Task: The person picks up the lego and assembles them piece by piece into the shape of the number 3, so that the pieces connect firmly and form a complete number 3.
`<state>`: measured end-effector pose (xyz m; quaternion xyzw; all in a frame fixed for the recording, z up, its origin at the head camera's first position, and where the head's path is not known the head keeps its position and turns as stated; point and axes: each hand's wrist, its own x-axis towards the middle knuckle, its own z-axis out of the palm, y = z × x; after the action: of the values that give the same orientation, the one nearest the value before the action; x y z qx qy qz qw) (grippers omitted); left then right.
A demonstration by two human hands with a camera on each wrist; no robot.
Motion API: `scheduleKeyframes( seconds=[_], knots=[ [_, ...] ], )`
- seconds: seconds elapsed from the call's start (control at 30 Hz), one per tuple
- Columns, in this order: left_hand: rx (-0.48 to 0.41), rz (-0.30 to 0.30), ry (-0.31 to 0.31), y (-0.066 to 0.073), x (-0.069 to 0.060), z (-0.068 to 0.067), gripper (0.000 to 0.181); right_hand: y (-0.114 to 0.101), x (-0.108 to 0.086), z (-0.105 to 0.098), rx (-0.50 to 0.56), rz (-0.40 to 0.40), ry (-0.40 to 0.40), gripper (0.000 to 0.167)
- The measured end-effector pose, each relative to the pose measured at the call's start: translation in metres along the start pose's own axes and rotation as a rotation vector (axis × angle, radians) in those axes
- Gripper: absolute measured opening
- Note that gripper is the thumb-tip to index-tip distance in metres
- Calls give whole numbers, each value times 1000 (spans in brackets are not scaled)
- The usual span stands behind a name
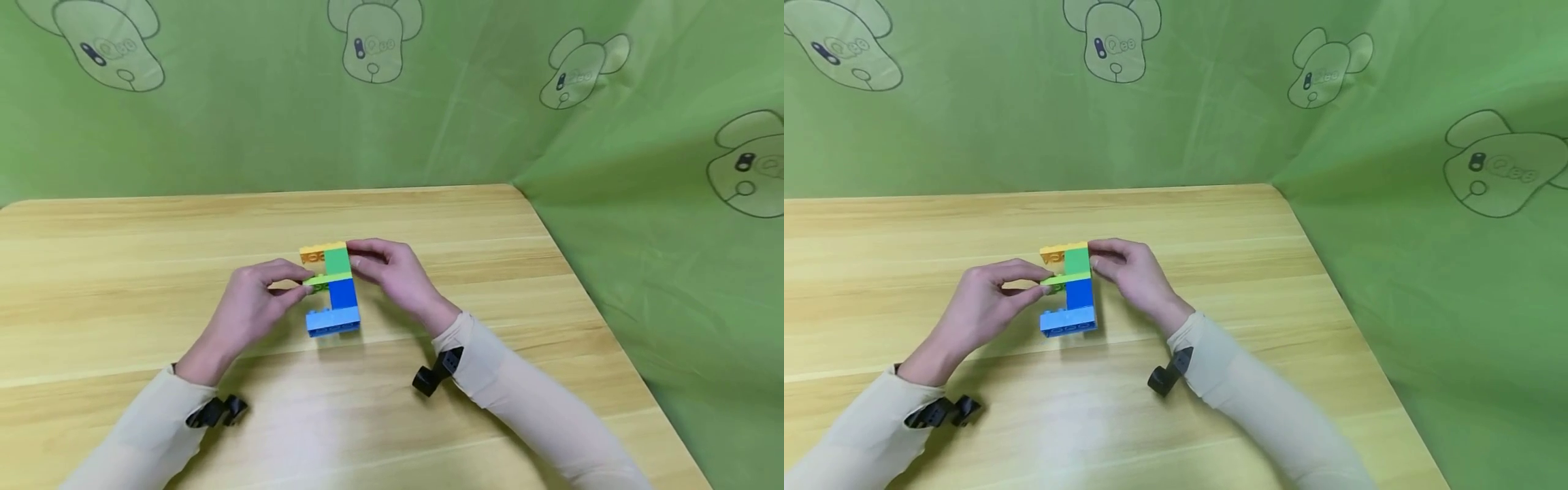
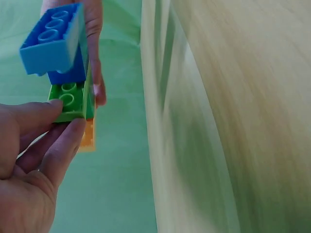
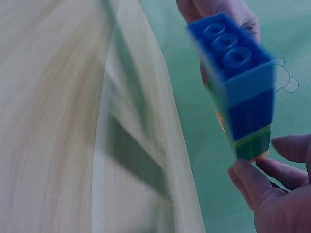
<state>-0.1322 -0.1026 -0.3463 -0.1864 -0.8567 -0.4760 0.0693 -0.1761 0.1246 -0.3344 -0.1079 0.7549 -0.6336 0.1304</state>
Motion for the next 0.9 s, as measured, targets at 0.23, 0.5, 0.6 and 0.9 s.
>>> scheduleKeyframes(
  seconds=[0.23, 0.5, 0.6, 0.9],
  knots=[
    [37, -114, -65, -8, 18, 3, 18, 8, 11, 2, 24, 7, 92, 36],
    [56, -243, -181, -23, 32, 8, 19, 25, 27, 7, 20, 97, 98, 39],
    [61, -256, -195, -26, 34, 10, 18, 31, 29, 8, 4, 112, 93, 42],
    [74, -275, -238, -29, 39, 13, 16, 36, 31, 8, -25, 124, 69, 45]
  ],
)
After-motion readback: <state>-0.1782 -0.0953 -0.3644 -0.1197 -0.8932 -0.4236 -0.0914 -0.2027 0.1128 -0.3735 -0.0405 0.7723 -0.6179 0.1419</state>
